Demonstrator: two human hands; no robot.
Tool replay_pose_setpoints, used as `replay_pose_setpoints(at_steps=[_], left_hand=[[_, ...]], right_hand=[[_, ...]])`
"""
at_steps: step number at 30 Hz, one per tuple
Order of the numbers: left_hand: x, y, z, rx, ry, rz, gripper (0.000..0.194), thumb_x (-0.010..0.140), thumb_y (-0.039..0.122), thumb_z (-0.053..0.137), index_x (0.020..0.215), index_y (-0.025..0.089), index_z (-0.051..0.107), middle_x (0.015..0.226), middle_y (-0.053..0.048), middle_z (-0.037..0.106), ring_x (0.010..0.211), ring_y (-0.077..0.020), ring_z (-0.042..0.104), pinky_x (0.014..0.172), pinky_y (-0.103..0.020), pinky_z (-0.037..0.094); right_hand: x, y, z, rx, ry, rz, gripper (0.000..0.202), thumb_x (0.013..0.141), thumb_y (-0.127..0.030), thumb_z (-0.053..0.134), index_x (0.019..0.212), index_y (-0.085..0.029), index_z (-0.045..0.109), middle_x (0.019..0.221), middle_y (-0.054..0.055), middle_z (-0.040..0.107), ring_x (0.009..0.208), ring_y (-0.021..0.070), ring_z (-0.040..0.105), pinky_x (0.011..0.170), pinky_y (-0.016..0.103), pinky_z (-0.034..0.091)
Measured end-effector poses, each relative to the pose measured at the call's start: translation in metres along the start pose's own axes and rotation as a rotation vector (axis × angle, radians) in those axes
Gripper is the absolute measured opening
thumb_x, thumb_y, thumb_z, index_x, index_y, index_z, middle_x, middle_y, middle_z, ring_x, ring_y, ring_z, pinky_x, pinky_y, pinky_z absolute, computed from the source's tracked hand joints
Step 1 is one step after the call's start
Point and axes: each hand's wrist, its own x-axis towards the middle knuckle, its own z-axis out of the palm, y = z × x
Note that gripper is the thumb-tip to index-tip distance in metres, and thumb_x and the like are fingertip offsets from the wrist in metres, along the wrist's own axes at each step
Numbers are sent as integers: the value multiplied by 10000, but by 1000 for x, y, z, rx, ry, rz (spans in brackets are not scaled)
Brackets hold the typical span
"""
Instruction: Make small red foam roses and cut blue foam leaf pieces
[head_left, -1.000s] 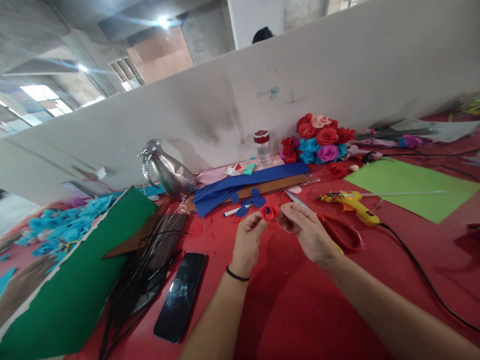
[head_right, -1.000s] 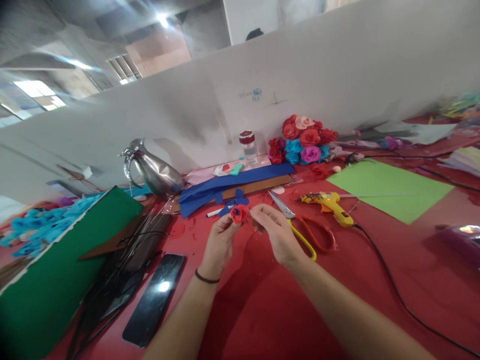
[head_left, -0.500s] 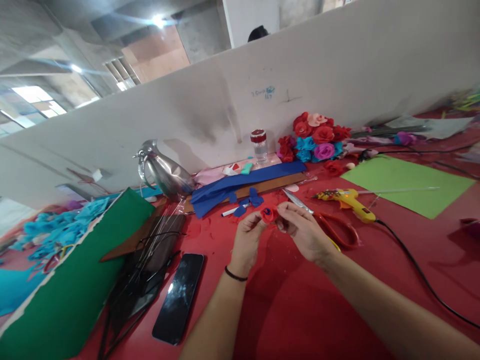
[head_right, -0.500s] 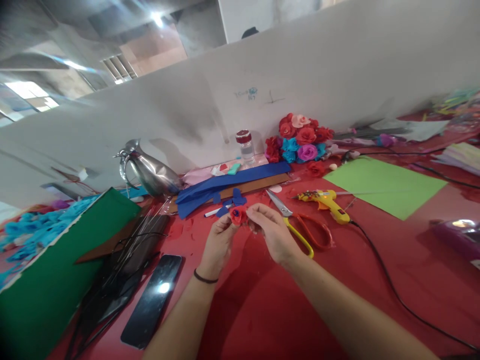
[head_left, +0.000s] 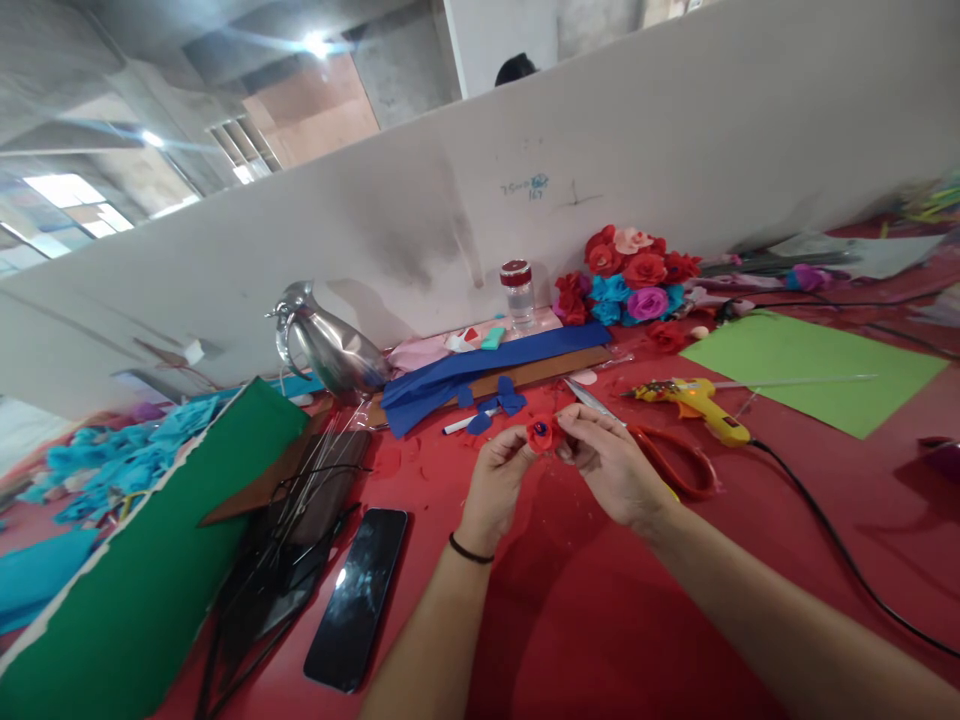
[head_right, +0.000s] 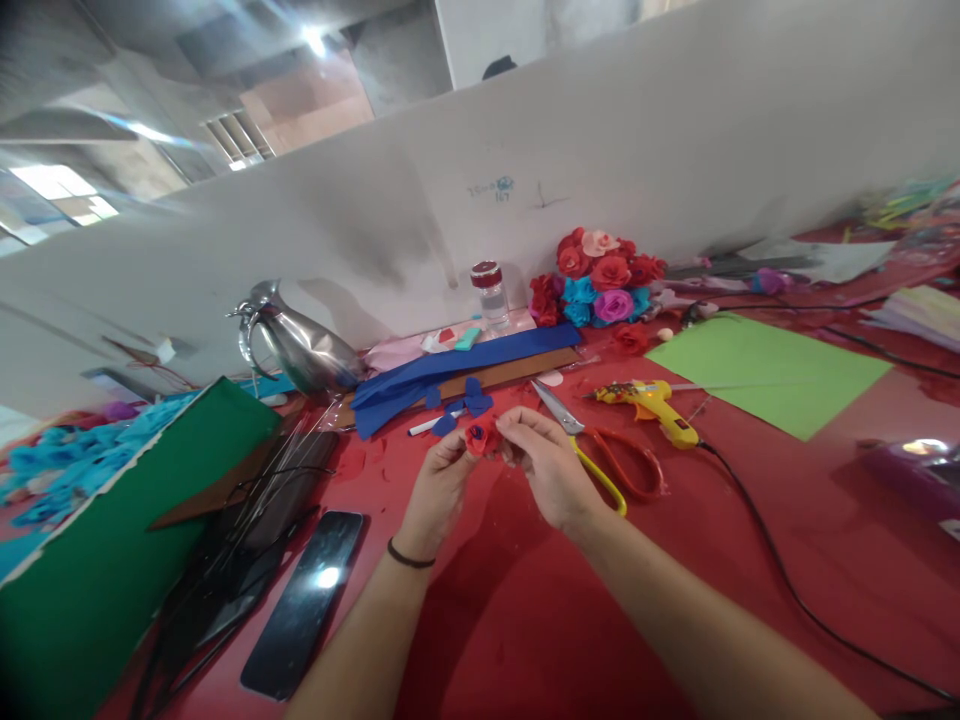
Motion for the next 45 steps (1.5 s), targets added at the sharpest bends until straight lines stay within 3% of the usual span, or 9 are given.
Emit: replay_pose_setpoints(at_steps=[9,15,20,24,32,35,38,41,45], left_hand=[[0,1,0,2,-54,-20,289,717,457,715,728,169,696,690,-38,663,721,-176,601,769,-321,471],[-2,-1,-2,39,-35,-28,267,717,440,722,779,181,710,767,-40,686,763,-165,593,814,-312,454],[-2,0,-2,26,-81,-2,249,763,429,683,791,183,709,758,-35,682,735,-152,587,800,-303,460],[-2,0,-2,10,-106,-3,229,780,411,671,790,186,711,737,-32,677,725,-151,587,781,-292,457],[-2,-1,-1,-44,4,-13,212,733,384,724,789,180,713,774,-30,674,736,-146,566,792,-297,436],[0,-4,-5,-110,87,-20,242,664,380,779,768,172,715,790,-25,668,787,-150,561,825,-295,417],[2,-6,-7,-212,178,-63,282,591,369,823,760,170,714,740,-7,652,767,-138,548,801,-278,407],[1,-7,-4,-307,249,-85,290,522,329,858,698,166,695,668,20,614,690,-108,519,741,-248,395],[0,-8,3,-378,266,-84,290,525,340,851,660,160,667,682,18,610,671,-99,504,713,-241,381]], right_hand=[[-1,0,0,-15,-39,-7,308,747,-478,656,631,-212,554,573,-26,479,547,127,406,546,273,329],[-2,-3,1,9,-14,-5,260,687,-390,721,603,-211,551,573,-35,477,543,114,393,535,257,323],[-2,-5,2,12,-30,12,291,738,-437,665,603,-202,561,578,-31,475,535,111,399,528,258,335],[-1,-4,1,-3,-53,34,279,704,-416,705,596,-202,564,580,-32,493,530,106,402,519,254,337],[-2,0,5,148,29,101,262,676,-416,719,619,-196,589,577,-26,515,527,104,414,501,241,348],[-3,5,4,-21,29,107,214,632,-357,738,667,-196,602,576,-42,515,524,95,406,505,226,337],[-2,13,3,-315,47,71,264,584,-360,755,760,-196,646,682,-19,615,587,117,486,585,248,405],[-1,22,2,-534,-11,6,300,637,-438,708,806,-192,683,807,38,692,717,183,590,709,316,467],[2,30,-3,-644,-32,-130,245,705,-445,648,734,-207,693,796,49,706,795,219,626,757,333,482]])
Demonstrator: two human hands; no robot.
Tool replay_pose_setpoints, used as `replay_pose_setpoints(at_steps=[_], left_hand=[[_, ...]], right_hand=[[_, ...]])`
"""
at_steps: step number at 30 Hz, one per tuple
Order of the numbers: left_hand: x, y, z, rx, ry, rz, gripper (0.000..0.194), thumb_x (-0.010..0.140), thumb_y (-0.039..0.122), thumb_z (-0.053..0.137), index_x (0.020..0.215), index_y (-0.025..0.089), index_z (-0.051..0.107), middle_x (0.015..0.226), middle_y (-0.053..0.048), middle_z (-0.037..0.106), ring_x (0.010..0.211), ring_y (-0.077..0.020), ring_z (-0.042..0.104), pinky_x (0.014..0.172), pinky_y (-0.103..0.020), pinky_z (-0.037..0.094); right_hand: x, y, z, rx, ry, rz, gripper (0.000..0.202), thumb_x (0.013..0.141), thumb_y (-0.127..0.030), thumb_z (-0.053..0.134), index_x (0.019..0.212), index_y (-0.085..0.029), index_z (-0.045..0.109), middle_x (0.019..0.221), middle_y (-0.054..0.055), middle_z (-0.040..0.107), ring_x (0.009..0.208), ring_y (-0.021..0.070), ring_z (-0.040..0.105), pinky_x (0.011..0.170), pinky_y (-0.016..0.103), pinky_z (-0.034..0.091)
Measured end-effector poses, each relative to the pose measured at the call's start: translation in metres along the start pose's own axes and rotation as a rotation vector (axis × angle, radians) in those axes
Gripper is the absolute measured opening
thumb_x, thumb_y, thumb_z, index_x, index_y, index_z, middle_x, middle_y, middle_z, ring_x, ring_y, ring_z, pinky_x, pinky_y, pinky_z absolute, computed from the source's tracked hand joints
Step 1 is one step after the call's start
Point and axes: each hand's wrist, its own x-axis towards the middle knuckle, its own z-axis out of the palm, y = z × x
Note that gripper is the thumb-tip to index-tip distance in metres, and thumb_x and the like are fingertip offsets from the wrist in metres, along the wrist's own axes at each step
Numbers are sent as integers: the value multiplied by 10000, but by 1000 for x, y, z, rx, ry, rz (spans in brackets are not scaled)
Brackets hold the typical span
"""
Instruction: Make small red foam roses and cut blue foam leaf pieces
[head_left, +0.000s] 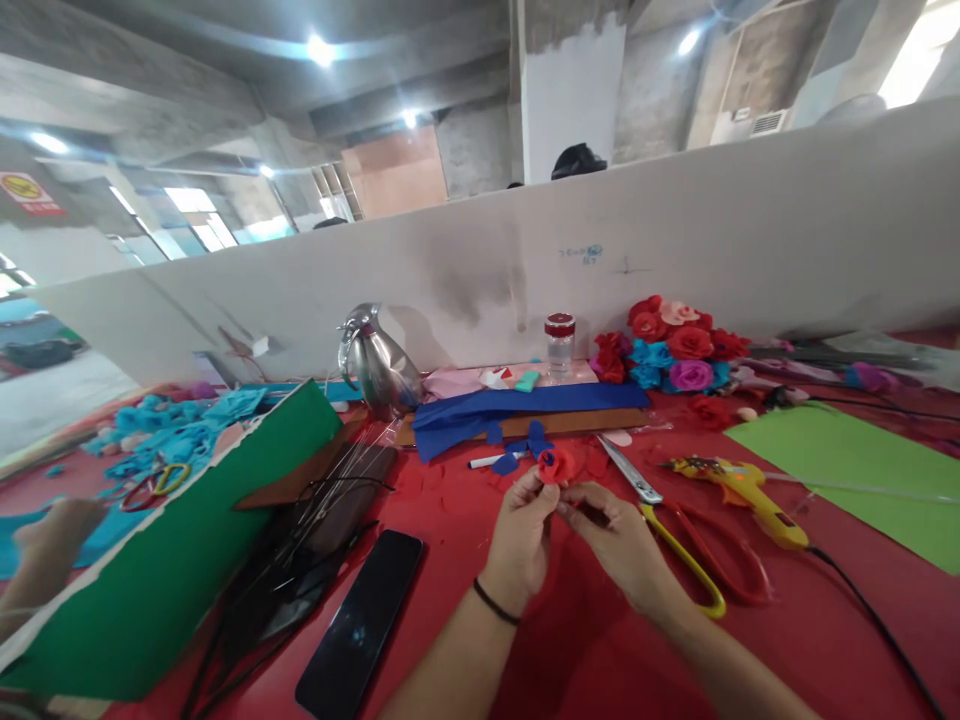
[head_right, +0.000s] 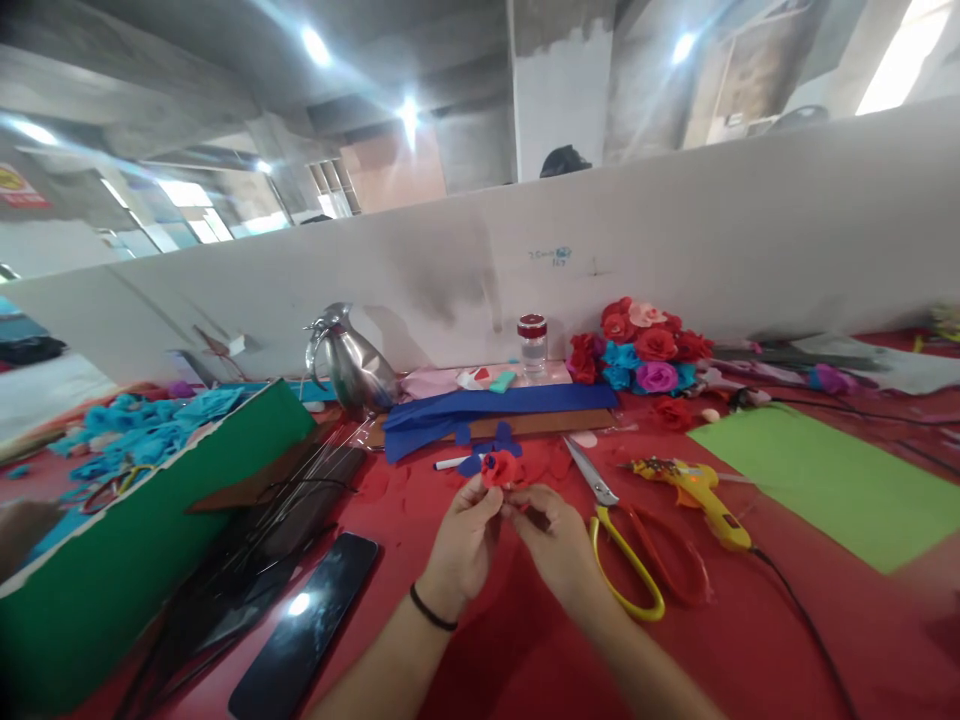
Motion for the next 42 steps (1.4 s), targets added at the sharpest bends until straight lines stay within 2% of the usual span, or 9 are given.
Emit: replay_pose_setpoints(at_steps=[4,10,16,21,24,27,30,34,42], left_hand=[[0,-3,0,92,-42,21,252,602,346,806,657,149,658,651,18,570,668,-105,483,741,-266,371],[3,-2,-5,177,-83,53,218,641,313,770,635,145,631,612,33,519,654,-101,450,698,-258,354],[2,0,-2,269,-83,71,181,659,298,740,633,148,643,655,10,585,689,-120,500,751,-279,388],[5,8,-6,261,33,152,175,679,324,726,682,156,678,712,-15,661,743,-137,572,803,-292,422],[13,15,-13,191,153,251,172,651,321,747,705,169,689,735,-10,679,745,-125,590,823,-284,428],[20,19,-18,187,220,287,172,609,297,769,711,175,704,747,-10,694,739,-119,598,811,-276,432],[23,20,-21,255,245,301,175,599,289,772,720,174,717,744,-6,696,725,-118,588,787,-273,430],[23,21,-21,311,256,324,185,611,297,768,742,173,731,734,3,681,725,-122,573,762,-271,422],[24,24,-22,284,246,312,134,603,246,762,710,171,738,711,4,683,724,-126,580,776,-283,433]], right_hand=[[2,3,-3,-22,6,12,236,705,-433,638,702,-200,673,715,33,687,673,186,602,681,312,475],[4,1,-4,-40,-10,7,214,698,-405,623,694,-196,666,673,19,655,654,175,575,662,303,461],[5,-1,-7,-48,-2,-4,235,695,-423,623,686,-191,655,711,29,666,689,184,592,698,315,467],[5,2,-9,-130,37,37,234,697,-393,601,787,-197,694,804,55,723,749,208,644,750,337,485],[5,6,-9,-279,-57,40,192,736,-306,557,806,-195,696,804,54,724,710,193,650,705,313,493],[2,7,-6,-527,-188,-70,189,769,-184,512,801,-197,697,798,48,707,709,176,640,692,282,479],[-4,5,-1,-759,-302,-185,242,802,-111,488,846,-209,705,857,47,696,808,170,642,743,259,459],[-12,1,6,-921,-460,-192,245,858,-135,493,930,-221,711,918,47,698,855,172,655,732,243,453],[-12,-1,5,-1000,-492,-230,280,878,-138,454,930,-230,714,916,55,696,837,176,648,718,256,454]])
